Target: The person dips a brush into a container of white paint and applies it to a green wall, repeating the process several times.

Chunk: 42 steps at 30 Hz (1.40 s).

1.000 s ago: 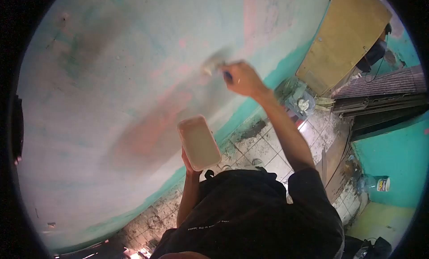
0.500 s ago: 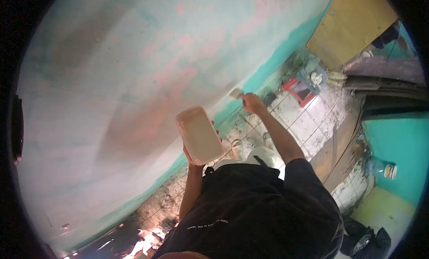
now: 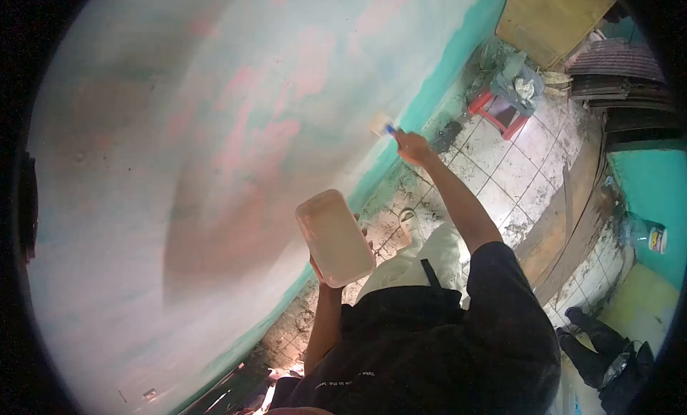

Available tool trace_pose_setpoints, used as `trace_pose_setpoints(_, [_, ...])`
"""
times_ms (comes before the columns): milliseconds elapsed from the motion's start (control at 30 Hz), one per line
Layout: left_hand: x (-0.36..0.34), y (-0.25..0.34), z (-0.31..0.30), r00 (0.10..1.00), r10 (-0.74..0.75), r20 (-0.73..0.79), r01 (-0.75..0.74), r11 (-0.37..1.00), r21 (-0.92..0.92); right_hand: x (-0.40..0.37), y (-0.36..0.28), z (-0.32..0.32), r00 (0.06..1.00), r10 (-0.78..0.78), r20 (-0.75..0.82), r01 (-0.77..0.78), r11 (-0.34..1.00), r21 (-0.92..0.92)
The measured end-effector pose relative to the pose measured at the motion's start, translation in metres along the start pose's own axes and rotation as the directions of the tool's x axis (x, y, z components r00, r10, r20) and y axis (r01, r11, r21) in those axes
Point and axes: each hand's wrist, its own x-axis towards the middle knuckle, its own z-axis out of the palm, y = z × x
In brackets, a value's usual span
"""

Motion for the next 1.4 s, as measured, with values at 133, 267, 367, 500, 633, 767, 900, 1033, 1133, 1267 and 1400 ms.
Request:
trace_pose_setpoints(133, [0.002,-0.006,-0.010,1.000,-0.011,-0.007,0.011,0.999,-0.030,0.003,0.047,0.029,0.975,-0.119,0.190,0.149,0.977,-0.154])
trace_pose_setpoints(267, [0.012,-0.008,-0.015,0.999,-0.018,-0.034,0.015,0.997,-0.079,-0.013,-0.110,-0.147,0.979,-0.171,-0.115,0.197,0.939,0.282])
trace_pose_setpoints(367, [0.011,-0.008,0.007,0.997,-0.003,-0.079,-0.005,0.996,-0.094,-0.047,-0.165,-0.207,0.974,-0.098,-0.205,0.184,0.869,0.459])
trace_pose_setpoints(500, [0.010,-0.003,0.040,0.994,0.009,-0.108,-0.020,0.995,-0.101,-0.010,-0.103,-0.087,0.918,-0.157,-0.363,0.257,0.934,0.246])
trace_pose_setpoints(633, [0.011,0.005,0.124,0.998,0.044,0.043,-0.040,0.995,-0.090,0.001,0.002,0.014,0.963,0.181,0.202,-0.217,0.961,0.173])
trace_pose_setpoints(767, [0.017,-0.001,0.106,0.997,-0.016,0.075,0.022,0.996,-0.083,0.007,0.057,0.067,0.974,0.110,0.200,-0.097,0.993,-0.074])
trace_pose_setpoints(900, [0.016,-0.005,0.130,0.994,-0.045,0.104,0.059,0.990,-0.130,0.002,-0.072,-0.073,0.995,0.093,0.044,-0.101,0.969,0.227])
trace_pose_setpoints(1033, [0.022,-0.014,0.151,0.987,0.013,0.159,0.008,0.991,-0.134,-0.054,-0.128,-0.143,0.950,-0.132,-0.284,0.247,0.874,0.419])
trace_pose_setpoints(1133, [0.028,-0.014,0.178,0.990,-0.009,0.141,0.025,0.994,-0.109,-0.083,-0.140,-0.189,0.932,-0.241,-0.270,0.342,0.831,0.439])
trace_pose_setpoints(1267, [0.048,-0.023,0.216,0.958,-0.051,0.281,0.094,0.986,-0.141,-0.133,-0.141,-0.257,0.916,-0.310,-0.255,0.398,0.782,0.480])
trace_pose_setpoints(1400, [0.081,-0.057,0.215,0.939,-0.136,0.316,0.184,0.975,-0.127,-0.184,-0.133,-0.323,0.965,-0.218,-0.149,0.261,0.868,0.422])
